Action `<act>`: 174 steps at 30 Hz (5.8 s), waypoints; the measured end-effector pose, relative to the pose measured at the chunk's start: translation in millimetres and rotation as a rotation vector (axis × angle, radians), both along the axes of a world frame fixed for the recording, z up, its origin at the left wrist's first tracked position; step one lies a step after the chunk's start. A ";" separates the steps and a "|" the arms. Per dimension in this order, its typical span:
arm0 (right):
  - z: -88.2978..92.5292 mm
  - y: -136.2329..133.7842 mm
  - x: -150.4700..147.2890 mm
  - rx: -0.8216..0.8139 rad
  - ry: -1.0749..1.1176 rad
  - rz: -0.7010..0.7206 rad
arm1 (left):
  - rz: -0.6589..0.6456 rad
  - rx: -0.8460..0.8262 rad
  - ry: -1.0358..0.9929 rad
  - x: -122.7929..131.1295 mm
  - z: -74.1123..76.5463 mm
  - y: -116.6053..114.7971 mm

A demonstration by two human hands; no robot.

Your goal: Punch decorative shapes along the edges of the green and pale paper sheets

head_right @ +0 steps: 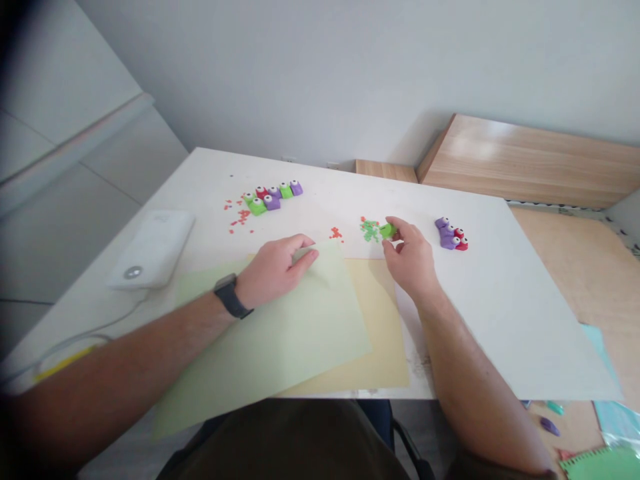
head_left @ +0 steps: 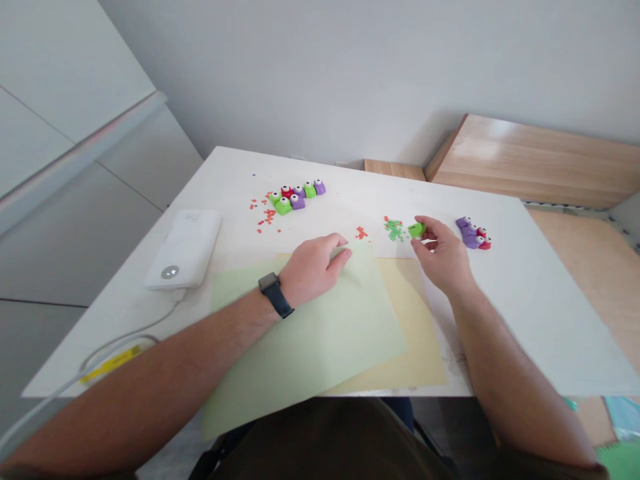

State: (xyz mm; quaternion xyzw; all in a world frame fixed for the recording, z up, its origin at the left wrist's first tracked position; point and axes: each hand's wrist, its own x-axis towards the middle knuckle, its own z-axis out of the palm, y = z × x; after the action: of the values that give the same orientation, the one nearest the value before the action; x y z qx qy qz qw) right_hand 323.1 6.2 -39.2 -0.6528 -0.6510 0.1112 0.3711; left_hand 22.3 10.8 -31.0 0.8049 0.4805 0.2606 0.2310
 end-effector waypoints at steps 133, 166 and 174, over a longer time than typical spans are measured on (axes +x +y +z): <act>18.8 -16.5 -51.6 -0.420 0.809 0.536 | -0.023 -0.077 -0.029 -1.9 3.3 1.3; 32.1 -15.0 -39.7 -0.531 0.701 0.478 | 0.023 -0.061 -0.032 -4.4 10.9 0.8; 26.8 -15.5 -40.7 -0.592 0.735 0.455 | 0.046 -0.045 -0.038 -4.7 12.5 1.2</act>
State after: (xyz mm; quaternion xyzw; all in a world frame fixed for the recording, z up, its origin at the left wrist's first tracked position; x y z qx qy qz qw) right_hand 282.3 -9.3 -12.4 -0.4895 -0.5438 0.5902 0.3411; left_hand 17.6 11.9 -18.4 0.7829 0.5003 0.2703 0.2524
